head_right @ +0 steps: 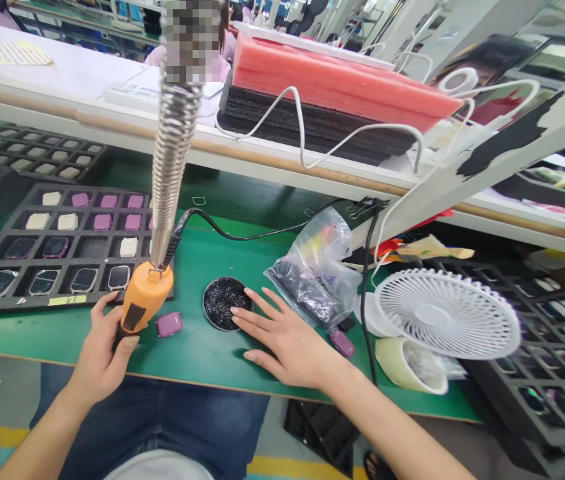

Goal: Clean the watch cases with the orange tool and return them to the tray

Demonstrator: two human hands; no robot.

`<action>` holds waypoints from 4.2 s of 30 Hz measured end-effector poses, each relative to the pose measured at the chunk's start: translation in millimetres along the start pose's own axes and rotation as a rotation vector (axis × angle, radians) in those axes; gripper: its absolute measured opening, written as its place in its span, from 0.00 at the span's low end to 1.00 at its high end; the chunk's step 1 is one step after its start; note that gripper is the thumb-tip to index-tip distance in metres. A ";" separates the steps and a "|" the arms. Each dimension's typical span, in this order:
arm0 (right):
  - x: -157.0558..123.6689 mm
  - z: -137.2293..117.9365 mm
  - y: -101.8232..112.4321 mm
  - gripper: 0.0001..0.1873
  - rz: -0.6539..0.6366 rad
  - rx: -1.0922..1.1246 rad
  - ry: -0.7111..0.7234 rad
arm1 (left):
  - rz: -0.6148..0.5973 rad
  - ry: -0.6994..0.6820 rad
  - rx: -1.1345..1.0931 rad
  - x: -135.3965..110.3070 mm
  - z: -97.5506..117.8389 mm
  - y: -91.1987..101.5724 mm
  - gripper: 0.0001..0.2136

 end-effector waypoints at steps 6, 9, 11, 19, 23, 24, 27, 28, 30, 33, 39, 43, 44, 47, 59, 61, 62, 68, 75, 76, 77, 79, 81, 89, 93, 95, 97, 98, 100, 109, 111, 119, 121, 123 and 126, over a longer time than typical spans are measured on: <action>20.0 -2.5 -3.3 0.42 0.021 0.042 0.036 | 0.003 -0.005 0.011 0.6 -0.1 0.1 0.09; 28.3 -4.6 -4.9 0.43 0.019 0.064 0.068 | 0.000 -0.005 0.016 0.6 -0.6 -0.2 0.09; 30.1 -5.0 -5.2 0.43 0.013 0.072 0.079 | -0.001 -0.003 0.019 0.2 -1.1 -0.5 0.09; 28.9 -6.5 -6.3 0.42 -0.001 0.068 0.067 | -0.003 0.012 0.022 -1.1 -0.1 -0.1 0.09; 34.9 1.0 -7.8 0.41 0.021 0.061 0.029 | -0.005 0.014 0.022 -1.2 -1.0 0.2 0.09; 34.7 3.2 -8.0 0.41 0.035 0.057 0.009 | -0.006 0.013 0.021 -1.2 -1.3 0.3 0.09; 28.2 5.7 -9.1 0.41 0.079 0.042 -0.061 | -0.006 0.013 0.016 -1.7 -1.7 0.5 0.10; 25.1 4.9 -9.6 0.41 0.086 0.039 -0.078 | -0.006 0.014 0.015 -1.8 -1.6 0.6 0.10; 20.6 2.9 -10.9 0.41 0.087 0.038 -0.092 | -0.010 0.014 0.013 -2.0 -1.3 0.4 0.10; 24.5 4.0 -12.0 0.41 0.097 0.042 -0.102 | -0.011 0.011 0.011 -1.8 -1.2 -0.5 0.10; 42.0 15.2 -8.9 0.37 0.127 0.046 -0.112 | -0.015 0.000 0.014 -2.0 -2.8 -1.3 0.10; 31.7 12.7 -6.4 0.38 0.134 0.040 -0.129 | -0.014 0.015 0.013 -1.9 -1.5 -0.6 0.10; 28.8 11.7 -6.8 0.38 0.138 0.038 -0.138 | -0.014 0.019 0.011 -1.7 -1.1 -0.3 0.10; 23.1 8.5 -10.7 0.38 0.149 0.040 -0.169 | -0.020 0.028 0.006 -1.6 -1.2 0.5 0.11; 12.3 0.8 -17.4 0.40 0.135 0.033 -0.216 | -0.017 -0.003 -0.005 0.0 -1.7 1.2 0.10; 8.2 -0.4 -16.9 0.40 0.145 0.021 -0.234 | -0.012 -0.002 0.004 0.1 -1.8 1.3 0.09; 5.8 -1.4 -16.6 0.40 0.148 0.017 -0.241 | -0.010 -0.001 0.011 0.1 -1.9 1.4 0.10; -5.2 -13.0 -17.4 0.41 0.103 0.016 -0.202 | -0.015 -0.010 0.015 0.4 -1.4 2.0 0.09; 9.5 -14.4 -22.2 0.41 0.086 0.008 -0.162 | -0.012 -0.021 0.026 -0.9 -2.0 0.7 0.09; 10.4 -15.1 -21.9 0.41 0.087 0.006 -0.156 | -0.012 -0.020 0.026 -1.3 -2.3 0.5 0.09; 10.9 -16.1 -21.5 0.41 0.087 0.005 -0.150 | -0.013 -0.017 0.024 -1.7 -2.4 0.4 0.09; 11.9 -18.3 -21.0 0.42 0.085 0.006 -0.139 | -0.015 -0.013 0.018 -1.9 -2.6 0.3 0.09; 14.8 -19.2 -21.4 0.43 0.087 0.010 -0.130 | -0.017 -0.010 0.019 -1.6 -2.4 0.5 0.10; 20.9 -21.0 -22.8 0.43 0.158 0.044 -0.115 | -0.020 -0.027 0.011 1.6 -0.9 1.4 0.10; 27.3 -22.3 -24.5 0.50 0.293 0.070 -0.181 | -0.013 -0.018 0.006 1.5 -0.3 1.8 0.09; 37.2 -18.6 -27.9 0.54 0.346 0.098 -0.216 | -0.011 -0.018 0.004 1.4 -0.5 2.1 0.09; 47.7 -14.1 -32.7 0.53 0.382 0.128 -0.230 | -0.014 -0.021 0.002 1.4 -1.1 2.2 0.09; 51.9 -12.2 -35.2 0.51 0.400 0.140 -0.232 | -0.016 -0.022 0.001 1.4 -1.5 2.3 0.09; 57.0 -10.0 -40.0 0.46 0.440 0.154 -0.233 | -0.014 -0.023 -0.001 1.5 -2.0 2.2 0.10; 50.7 -0.2 -43.6 0.40 0.556 0.147 -0.308 | -0.011 -0.007 -0.014 0.9 -2.5 1.6 0.09; 49.4 -0.1 -43.0 0.40 0.557 0.145 -0.312 | -0.016 -0.011 -0.014 1.0 -2.8 1.7 0.10; 45.4 -8.2 -43.8 0.41 0.567 0.130 -0.372 | -0.006 -0.014 -0.015 2.2 -2.2 1.8 0.10; 46.2 -13.2 -45.1 0.42 0.559 0.140 -0.383 | -0.009 -0.013 -0.014 2.6 -1.9 1.9 0.10; 47.4 -19.4 -46.1 0.43 0.550 0.157 -0.389 | -0.014 -0.011 -0.010 3.0 -1.5 2.1 0.10; 48.3 -27.1 -45.7 0.45 0.513 0.194 -0.370 | -0.023 -0.007 -0.004 3.7 -1.2 2.5 0.09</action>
Point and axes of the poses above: each hand's wrist, its own x-axis towards the middle knuckle, its own y-axis out of the back of the hand, z = x × y, the point moved 1 cm from there along x, towards the middle knuckle, and after that the axes turned 14 degrees about x, right-handed, at the moved point
